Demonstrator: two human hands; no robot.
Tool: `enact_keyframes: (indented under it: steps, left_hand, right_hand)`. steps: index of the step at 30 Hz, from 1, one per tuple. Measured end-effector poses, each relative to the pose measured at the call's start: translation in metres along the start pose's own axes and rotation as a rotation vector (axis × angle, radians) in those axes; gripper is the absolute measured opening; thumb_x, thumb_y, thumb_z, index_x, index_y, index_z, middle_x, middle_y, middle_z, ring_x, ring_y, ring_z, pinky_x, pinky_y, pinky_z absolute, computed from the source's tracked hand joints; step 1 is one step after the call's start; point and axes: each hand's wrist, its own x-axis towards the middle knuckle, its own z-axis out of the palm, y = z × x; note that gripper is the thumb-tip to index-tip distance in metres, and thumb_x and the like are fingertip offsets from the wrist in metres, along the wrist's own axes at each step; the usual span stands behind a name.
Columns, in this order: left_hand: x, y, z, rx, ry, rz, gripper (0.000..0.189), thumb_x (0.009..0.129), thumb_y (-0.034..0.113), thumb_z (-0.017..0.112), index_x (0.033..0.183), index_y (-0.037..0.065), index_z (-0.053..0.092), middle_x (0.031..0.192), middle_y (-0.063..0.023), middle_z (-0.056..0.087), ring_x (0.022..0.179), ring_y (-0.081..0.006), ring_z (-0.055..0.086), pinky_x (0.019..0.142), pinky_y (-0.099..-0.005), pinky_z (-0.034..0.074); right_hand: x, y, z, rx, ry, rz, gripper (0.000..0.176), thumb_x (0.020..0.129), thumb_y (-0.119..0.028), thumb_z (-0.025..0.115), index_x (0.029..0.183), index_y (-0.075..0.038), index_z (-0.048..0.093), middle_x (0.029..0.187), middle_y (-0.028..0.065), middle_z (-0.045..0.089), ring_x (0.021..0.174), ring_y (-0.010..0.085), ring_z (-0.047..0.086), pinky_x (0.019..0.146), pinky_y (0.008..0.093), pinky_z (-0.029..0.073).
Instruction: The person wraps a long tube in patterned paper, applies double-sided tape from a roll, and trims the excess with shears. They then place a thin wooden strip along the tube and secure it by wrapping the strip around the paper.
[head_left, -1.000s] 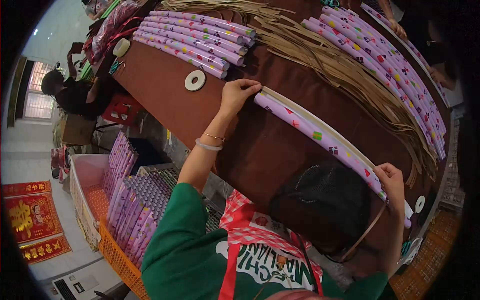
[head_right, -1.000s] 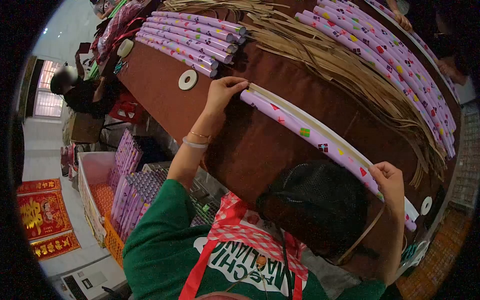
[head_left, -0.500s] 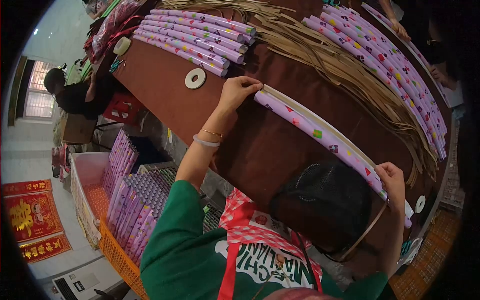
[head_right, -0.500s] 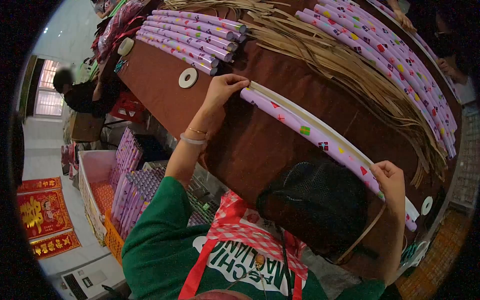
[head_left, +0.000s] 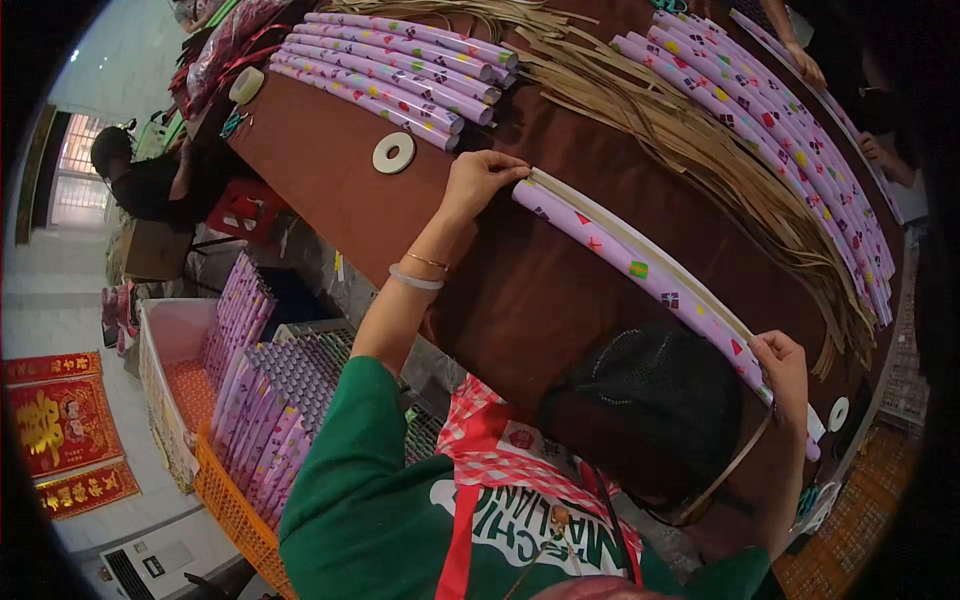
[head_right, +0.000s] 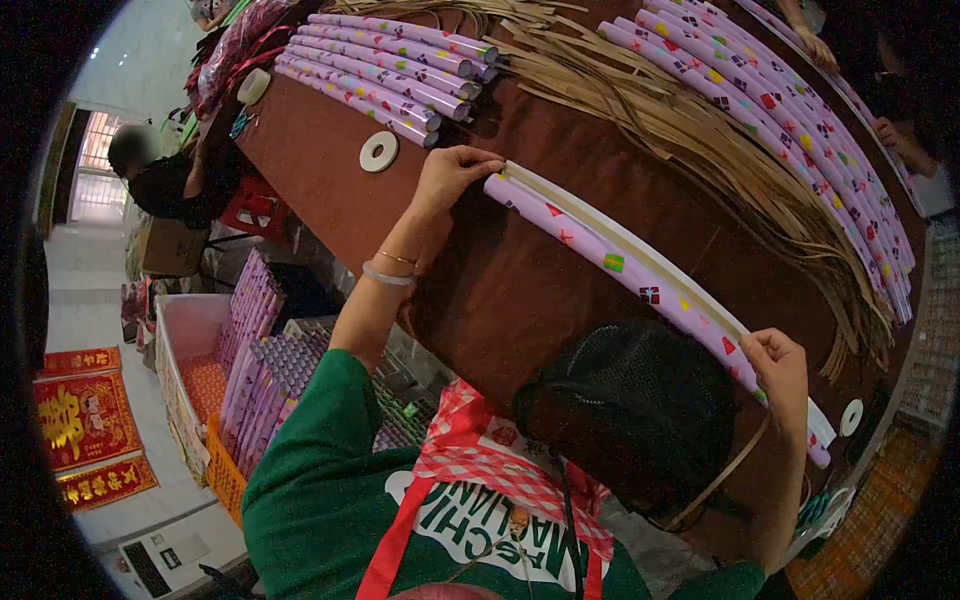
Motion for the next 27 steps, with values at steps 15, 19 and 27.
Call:
enact_keyframes:
  steps: [15,19,27]
  left_hand:
    - [0.004,-0.004,0.0,-0.016,0.01,-0.008,0.024,0.077,0.02,0.072,0.091,0.001,0.07,0.082,-0.0051,0.068,0.073,-0.0074,0.058,0.067,-0.0224,0.046]
    - [-0.011,0.022,-0.011,-0.158,0.043,-0.055,0.022,0.083,0.019,0.066,0.093,0.0,0.068,0.076,0.0005,0.063,0.068,-0.0062,0.054,0.061,-0.0204,0.043]
    - [-0.096,0.038,-0.044,-0.302,-0.307,-0.127,0.013,0.088,0.014,0.058,0.09,0.001,0.058,0.08,0.0004,0.057,0.075,-0.0053,0.051,0.067,-0.0189,0.041]
  right_hand:
    - [-0.003,-0.003,0.001,0.014,-0.005,-0.001,0.015,0.084,-0.02,0.062,0.082,-0.005,0.061,0.061,-0.007,0.047,0.05,0.0004,0.036,0.044,0.0178,0.027]
    - [-0.031,-0.022,0.003,0.081,0.006,0.004,0.012,0.084,-0.016,0.061,0.082,-0.004,0.061,0.061,-0.0069,0.048,0.052,0.0004,0.037,0.046,0.0176,0.028]
    - [-0.12,0.01,-0.012,0.129,-0.115,0.115,0.015,0.084,-0.015,0.061,0.081,0.001,0.062,0.062,-0.0039,0.051,0.055,0.0026,0.043,0.048,0.0192,0.033]
